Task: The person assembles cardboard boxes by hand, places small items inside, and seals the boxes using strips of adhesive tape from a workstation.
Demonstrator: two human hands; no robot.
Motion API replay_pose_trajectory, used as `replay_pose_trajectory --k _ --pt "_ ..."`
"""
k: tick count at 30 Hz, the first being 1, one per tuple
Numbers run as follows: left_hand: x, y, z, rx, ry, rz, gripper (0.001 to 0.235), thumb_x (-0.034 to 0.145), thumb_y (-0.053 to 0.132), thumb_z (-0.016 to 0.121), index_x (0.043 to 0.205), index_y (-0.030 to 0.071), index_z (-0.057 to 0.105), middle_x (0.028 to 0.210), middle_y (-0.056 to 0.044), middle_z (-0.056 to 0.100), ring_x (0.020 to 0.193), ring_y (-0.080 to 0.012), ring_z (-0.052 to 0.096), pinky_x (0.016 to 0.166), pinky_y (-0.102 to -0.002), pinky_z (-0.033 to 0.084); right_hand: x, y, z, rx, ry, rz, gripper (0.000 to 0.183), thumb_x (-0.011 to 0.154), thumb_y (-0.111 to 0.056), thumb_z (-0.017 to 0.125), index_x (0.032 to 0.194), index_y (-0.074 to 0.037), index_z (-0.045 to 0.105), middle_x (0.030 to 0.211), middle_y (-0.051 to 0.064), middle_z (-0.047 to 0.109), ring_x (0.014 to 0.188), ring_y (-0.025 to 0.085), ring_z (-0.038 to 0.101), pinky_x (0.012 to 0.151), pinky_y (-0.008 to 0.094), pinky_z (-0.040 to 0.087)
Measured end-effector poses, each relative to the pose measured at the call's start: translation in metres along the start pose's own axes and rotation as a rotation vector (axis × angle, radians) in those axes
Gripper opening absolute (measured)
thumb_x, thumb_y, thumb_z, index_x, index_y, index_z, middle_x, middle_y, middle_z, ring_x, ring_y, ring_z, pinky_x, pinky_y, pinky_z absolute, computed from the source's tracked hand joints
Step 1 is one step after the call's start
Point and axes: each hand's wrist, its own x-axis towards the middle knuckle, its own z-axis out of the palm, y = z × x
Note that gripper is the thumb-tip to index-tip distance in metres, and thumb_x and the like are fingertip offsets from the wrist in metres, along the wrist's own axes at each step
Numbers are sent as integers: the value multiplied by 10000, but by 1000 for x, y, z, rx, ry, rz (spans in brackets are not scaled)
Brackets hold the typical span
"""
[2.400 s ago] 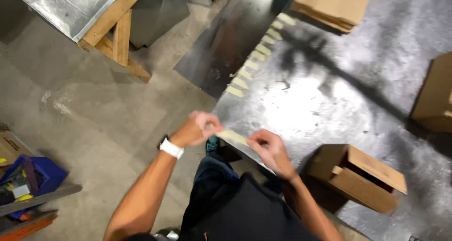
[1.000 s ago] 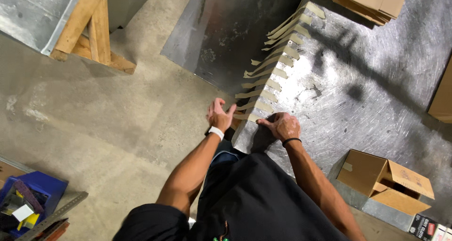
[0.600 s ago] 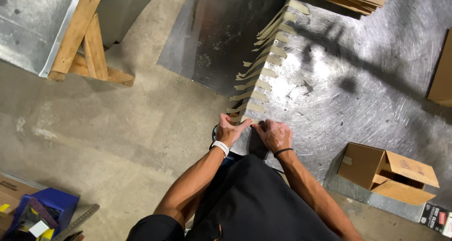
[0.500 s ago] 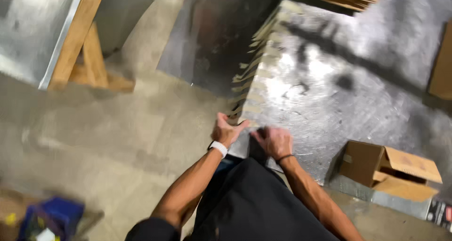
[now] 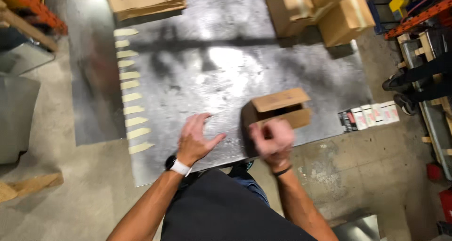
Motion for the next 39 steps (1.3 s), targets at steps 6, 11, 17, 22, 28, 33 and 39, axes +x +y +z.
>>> replay_pose_trajectory --k 6,11,17,22,28,33,39 --pt "53 53 161 -291 -238 71 884 924 284 853 1722 149 499 1666 -303 547 1546 -573 478 1287 -672 368 21 179 -92 -271 -480 54 820 842 -514 889 1577 -294 598 1570 121 572 1471 392 527 940 606 563" --pt "76 30 234 -325 27 -632 494 1090 593 702 1111 124 854 1011 -190 840 1075 -375 803 946 -526 589 -19 226 -91 33 -173 -268 267 950 -176 803 1195 -104 727 1468 213 670 1319 446 686 1074 554 579" --pt "108 19 269 -539 138 -1070 802 856 514 935 1434 9 700 1122 -312 787 985 -456 823 761 -660 678 -90 249 -103 6 -275 -397 434 1055 -475 682 1357 -173 757 1560 135 660 1419 337 654 1057 488 534" --pt "100 89 231 -87 192 -832 769 907 466 905 1510 123 575 1380 -245 714 1358 -490 667 1081 -660 574 -63 239 -97 1 -271 -388 499 1093 -547 627 1441 -203 725 1297 63 662 1206 291 664 971 452 511" --pt "70 220 184 134 92 -528 1178 873 401 921 1777 170 202 1746 -325 366 1551 -697 362 1217 -875 319 -1 230 -58 -11 -565 -454 467 1070 -668 531 1411 -383 676 826 20 747 782 303 798 650 436 610" --pt "72 217 137 -14 -80 -658 1254 913 192 773 1836 221 -76 1731 -377 415 1503 -653 488 1268 -781 363 4 243 -67 -45 -487 -411 398 1027 -693 629 1172 -337 730 871 7 761 838 284 809 680 408 636" --pt "27 106 133 -76 13 -464 1063 844 -4 623 1808 261 264 1576 -254 669 1061 -499 788 1046 -584 535 8 237 -122 -3 -508 151 1141 657 -852 936 1485 -144 596 1701 293 399 1480 564 520 1076 742 569"
